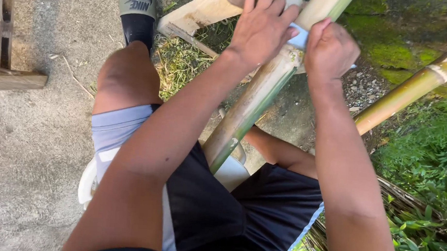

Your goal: The person uses a knife and a scraping tool to carve and smooth a bamboo pole.

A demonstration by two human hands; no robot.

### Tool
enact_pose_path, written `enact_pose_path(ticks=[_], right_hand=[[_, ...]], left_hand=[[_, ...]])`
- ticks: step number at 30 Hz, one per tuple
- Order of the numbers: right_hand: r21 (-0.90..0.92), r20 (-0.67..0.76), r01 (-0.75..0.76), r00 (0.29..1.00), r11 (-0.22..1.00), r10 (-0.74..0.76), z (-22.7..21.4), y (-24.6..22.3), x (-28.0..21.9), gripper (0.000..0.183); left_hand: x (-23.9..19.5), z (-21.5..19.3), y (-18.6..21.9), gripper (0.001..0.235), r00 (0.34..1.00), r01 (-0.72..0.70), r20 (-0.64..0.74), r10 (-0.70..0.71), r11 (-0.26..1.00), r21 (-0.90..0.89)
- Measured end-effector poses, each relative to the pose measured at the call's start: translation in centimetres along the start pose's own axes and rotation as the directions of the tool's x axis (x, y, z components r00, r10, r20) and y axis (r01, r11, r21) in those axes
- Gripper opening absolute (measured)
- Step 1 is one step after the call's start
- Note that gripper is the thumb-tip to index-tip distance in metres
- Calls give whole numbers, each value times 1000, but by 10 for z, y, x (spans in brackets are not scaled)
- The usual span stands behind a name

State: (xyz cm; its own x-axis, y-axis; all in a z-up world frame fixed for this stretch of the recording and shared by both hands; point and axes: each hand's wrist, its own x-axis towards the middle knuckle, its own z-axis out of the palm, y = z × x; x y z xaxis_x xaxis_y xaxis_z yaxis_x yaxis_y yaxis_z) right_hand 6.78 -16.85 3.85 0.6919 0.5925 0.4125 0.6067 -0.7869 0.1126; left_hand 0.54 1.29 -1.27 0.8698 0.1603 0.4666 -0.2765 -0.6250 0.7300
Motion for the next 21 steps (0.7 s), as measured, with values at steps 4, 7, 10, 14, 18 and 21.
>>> enact_pose_path(ticks=[4,7,10,14,18,21], right_hand=[[14,-1,-12,1000,1000,12,1,0,3,41],[65,112,-8,994,998,1,-5,10,6,41],[246,355,-66,934,967,-27,-18,22,19,40],[182,271,162,940,970,-207,-26,41,25,41],[192,187,299,924,935,-334,-30,35,40,29],[185,196,426,867,886,-458,-25,25,48,38]], left_hand=[[8,-16,7,35,991,25,134,-32,998,52],[8,-13,11,36,942,135,293,-167,983,126],[8,-12,9,41,925,100,327,-193,955,281],[4,-19,8,40,913,79,365,-184,956,283],[6,-40,6,35,946,62,286,-155,950,307],[3,-43,0,33,956,78,243,-165,939,334]])
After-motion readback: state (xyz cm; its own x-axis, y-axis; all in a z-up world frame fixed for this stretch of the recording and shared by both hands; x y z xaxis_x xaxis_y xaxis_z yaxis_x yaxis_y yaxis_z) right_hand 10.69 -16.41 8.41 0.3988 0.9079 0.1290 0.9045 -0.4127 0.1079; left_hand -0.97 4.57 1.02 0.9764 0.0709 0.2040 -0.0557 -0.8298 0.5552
